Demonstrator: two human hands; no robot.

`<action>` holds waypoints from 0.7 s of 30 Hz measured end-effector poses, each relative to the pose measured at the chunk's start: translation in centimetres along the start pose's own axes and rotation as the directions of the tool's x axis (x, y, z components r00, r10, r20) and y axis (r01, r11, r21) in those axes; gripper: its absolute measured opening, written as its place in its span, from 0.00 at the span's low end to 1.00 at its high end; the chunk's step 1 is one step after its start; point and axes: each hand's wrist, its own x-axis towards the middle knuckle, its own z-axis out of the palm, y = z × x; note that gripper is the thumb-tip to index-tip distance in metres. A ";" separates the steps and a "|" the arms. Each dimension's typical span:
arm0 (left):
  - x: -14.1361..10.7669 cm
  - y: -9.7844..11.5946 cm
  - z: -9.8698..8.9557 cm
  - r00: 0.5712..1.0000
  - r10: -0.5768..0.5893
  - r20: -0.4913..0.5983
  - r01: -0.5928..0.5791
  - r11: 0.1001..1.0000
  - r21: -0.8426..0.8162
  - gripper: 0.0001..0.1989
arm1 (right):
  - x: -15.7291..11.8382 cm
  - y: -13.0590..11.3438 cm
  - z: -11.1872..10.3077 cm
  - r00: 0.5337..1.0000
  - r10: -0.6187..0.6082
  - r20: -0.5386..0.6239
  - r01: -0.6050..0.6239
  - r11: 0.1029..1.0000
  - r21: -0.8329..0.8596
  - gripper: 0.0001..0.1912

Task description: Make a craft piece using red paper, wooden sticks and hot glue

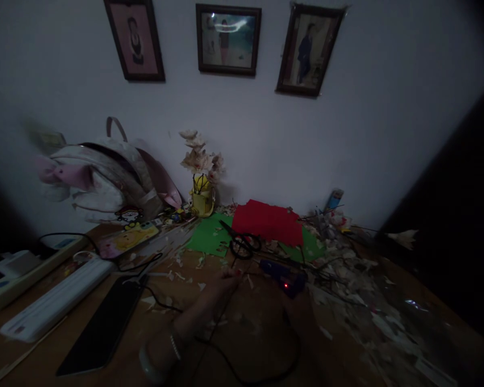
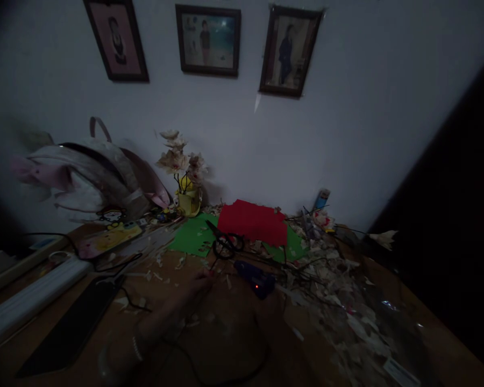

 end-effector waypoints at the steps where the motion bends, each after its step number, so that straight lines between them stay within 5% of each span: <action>1: 0.1 -0.1 0.0 1.000 0.004 -0.007 -0.004 1.000 0.008 0.14 | 0.0 0.0 0.0 1.000 -0.011 -0.003 0.011 1.000 -0.009 0.20; 15: 0.1 0.2 -0.1 0.999 0.048 -0.020 -0.047 0.998 0.037 0.16 | -1.6 -2.9 -0.3 0.994 0.105 0.030 -0.103 0.993 -0.065 0.22; 21: -0.1 0.4 0.2 0.999 0.043 -0.012 -0.043 0.999 0.006 0.16 | -1.0 -1.5 0.1 0.998 0.064 0.005 -0.062 0.988 -0.141 0.24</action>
